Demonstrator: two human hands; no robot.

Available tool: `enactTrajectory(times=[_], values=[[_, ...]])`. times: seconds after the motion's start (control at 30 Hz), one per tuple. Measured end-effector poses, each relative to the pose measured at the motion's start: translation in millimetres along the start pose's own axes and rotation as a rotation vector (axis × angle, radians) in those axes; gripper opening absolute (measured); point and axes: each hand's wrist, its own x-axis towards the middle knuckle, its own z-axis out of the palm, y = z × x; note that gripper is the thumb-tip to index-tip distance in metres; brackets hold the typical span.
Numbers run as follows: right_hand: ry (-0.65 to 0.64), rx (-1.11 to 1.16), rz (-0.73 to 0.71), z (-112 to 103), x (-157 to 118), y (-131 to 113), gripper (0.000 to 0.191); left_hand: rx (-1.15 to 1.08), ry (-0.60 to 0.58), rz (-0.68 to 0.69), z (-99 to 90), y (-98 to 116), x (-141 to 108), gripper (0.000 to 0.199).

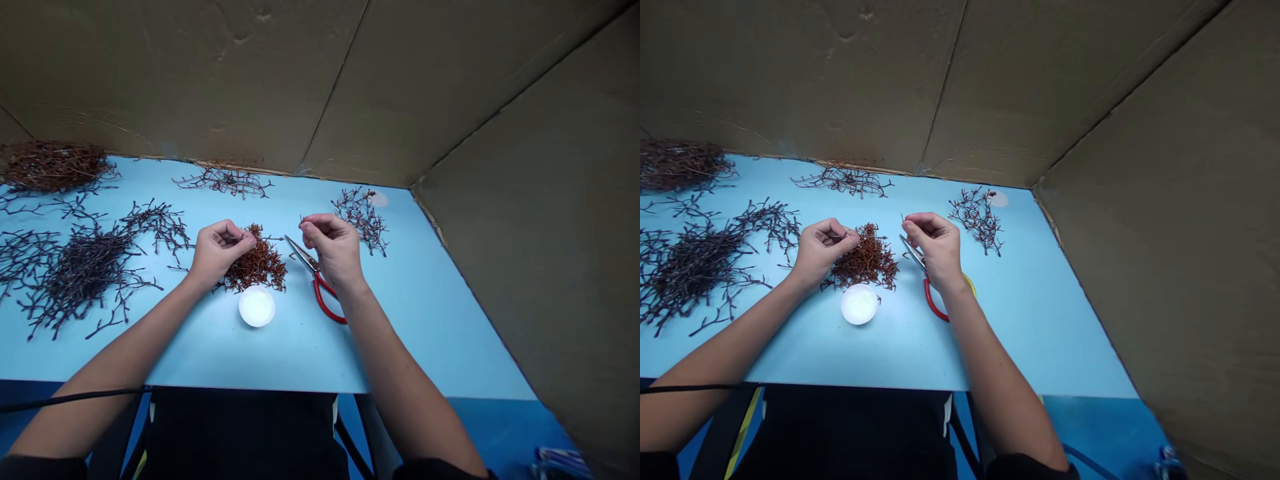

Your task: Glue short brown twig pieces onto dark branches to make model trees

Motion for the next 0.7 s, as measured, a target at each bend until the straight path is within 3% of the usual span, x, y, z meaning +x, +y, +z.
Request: enactTrajectory(times=[0.2, 0.53, 0.7], values=[[-0.051, 0.06, 0.138, 15.7, -17.8, -6.5, 0.029, 0.012, -0.053, 0.009, 3.4, 5.3, -6.2, 0.032], [-0.198, 0.514, 0.501, 27.7, -35.2, -3.7, 0.031, -0.123, -0.134, -0.045, 4.3, 2.5, -9.9, 0.039], [-0.269, 0.633, 0.598, 31.5, -42.9, -1.8, 0.032, -0.129, -0.126, -0.05, 7.5, 7.2, -12.9, 0.041]])
